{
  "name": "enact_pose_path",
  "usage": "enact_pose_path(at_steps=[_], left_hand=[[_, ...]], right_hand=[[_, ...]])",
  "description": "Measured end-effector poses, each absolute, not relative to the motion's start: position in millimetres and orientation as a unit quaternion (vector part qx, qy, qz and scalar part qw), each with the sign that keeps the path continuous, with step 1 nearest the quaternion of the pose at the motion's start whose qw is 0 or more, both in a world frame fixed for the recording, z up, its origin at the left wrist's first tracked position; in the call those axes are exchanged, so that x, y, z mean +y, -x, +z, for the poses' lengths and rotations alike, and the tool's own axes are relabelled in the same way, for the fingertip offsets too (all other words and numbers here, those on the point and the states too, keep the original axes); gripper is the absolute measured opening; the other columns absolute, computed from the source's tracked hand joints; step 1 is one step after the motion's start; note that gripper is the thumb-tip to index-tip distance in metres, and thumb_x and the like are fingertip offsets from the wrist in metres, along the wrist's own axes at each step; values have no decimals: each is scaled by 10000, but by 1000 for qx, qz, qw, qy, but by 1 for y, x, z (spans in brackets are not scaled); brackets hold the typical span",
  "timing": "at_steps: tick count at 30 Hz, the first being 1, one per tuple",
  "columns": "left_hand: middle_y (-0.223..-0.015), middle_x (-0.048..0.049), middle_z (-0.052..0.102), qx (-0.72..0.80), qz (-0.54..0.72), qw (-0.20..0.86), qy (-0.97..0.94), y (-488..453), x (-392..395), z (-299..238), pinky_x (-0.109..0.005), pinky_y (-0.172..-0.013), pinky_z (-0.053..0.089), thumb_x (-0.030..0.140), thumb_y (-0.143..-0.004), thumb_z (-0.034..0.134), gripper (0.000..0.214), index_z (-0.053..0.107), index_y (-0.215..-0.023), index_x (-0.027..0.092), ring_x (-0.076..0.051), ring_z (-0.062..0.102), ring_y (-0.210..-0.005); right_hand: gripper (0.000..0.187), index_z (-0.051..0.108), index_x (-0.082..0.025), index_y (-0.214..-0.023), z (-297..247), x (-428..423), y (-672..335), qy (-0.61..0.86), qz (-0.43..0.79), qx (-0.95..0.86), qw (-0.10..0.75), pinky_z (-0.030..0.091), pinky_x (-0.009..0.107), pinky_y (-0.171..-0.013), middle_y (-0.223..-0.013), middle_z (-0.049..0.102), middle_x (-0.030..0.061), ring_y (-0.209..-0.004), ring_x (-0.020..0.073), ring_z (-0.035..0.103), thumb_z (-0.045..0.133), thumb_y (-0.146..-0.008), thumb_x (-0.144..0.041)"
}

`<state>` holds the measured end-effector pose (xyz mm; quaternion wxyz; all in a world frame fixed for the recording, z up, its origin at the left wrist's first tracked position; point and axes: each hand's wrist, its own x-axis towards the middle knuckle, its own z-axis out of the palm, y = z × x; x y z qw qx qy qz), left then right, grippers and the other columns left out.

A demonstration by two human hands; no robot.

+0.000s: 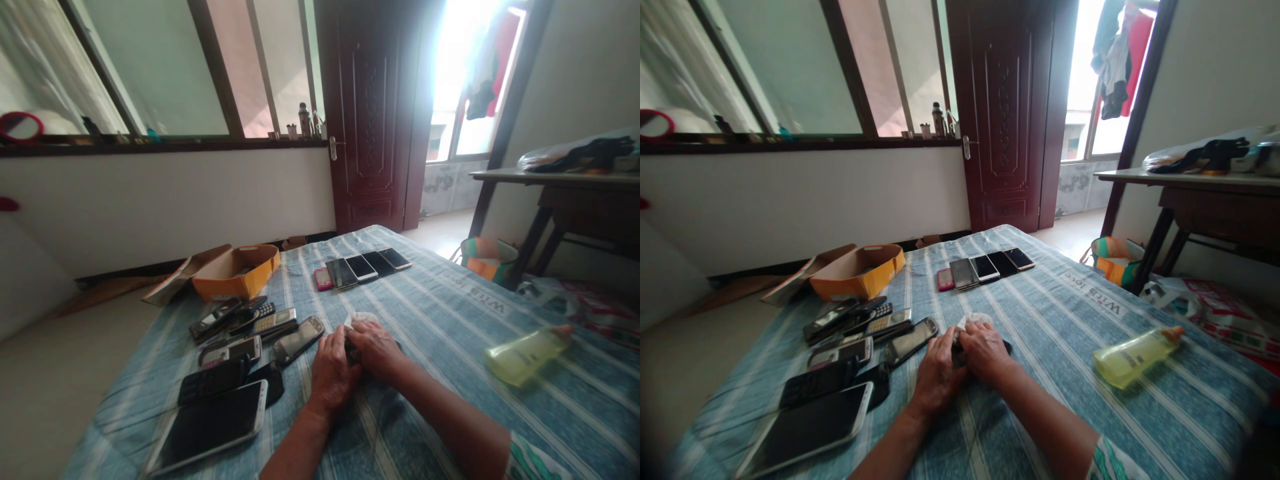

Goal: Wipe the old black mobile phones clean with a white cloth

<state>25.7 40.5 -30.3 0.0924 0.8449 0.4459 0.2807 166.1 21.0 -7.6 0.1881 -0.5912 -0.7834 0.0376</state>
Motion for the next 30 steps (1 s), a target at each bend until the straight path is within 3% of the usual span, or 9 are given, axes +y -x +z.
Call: enact_pose_path(at_steps=[7, 10, 15, 30], left_hand=[[-1165, -148, 619, 472, 277, 72, -834, -31, 35, -29, -428, -980, 453, 223, -695, 607, 602, 481, -1272, 111, -299, 559, -1107], [-1133, -105, 628, 466, 290, 64, -833, -31, 33, -30, -449, -971, 457, 257, -696, 639, 603, 479, -1270, 165, -300, 560, -1099], [-1106, -113, 637, 469, 294, 74, -830, -31, 35, -29, -465, -970, 458, 289, -688, 664, 608, 492, -1253, 149, -311, 558, -1098], [-1362, -167, 521, 436, 248, 216, -838, -30, 54, -18, -429, -1084, 373, 283, -593, 689, 877, 390, -1400, 118, -301, 480, -1274]], right_hand=[[205, 669, -194, -1007, -11, -21, -188, 571, 19, -796, 200, 369, 334, -934, -1100, 659, 81, -1026, 216, 565, 517, -880, -141], [269, 664, -207, -1066, -13, -31, -195, 599, 8, -775, 200, 363, 341, -956, -1136, 654, 81, -1066, 217, 559, 484, -887, -116], [297, 661, -192, -1086, -17, -29, -194, 639, -13, -745, 190, 365, 351, -951, -1183, 636, 95, -1078, 230, 550, 453, -892, -106], [247, 656, -141, -1040, -3, 12, -174, 608, 33, -775, 170, 373, 334, -914, -1048, 650, 103, -1009, 222, 564, 465, -888, -179]])
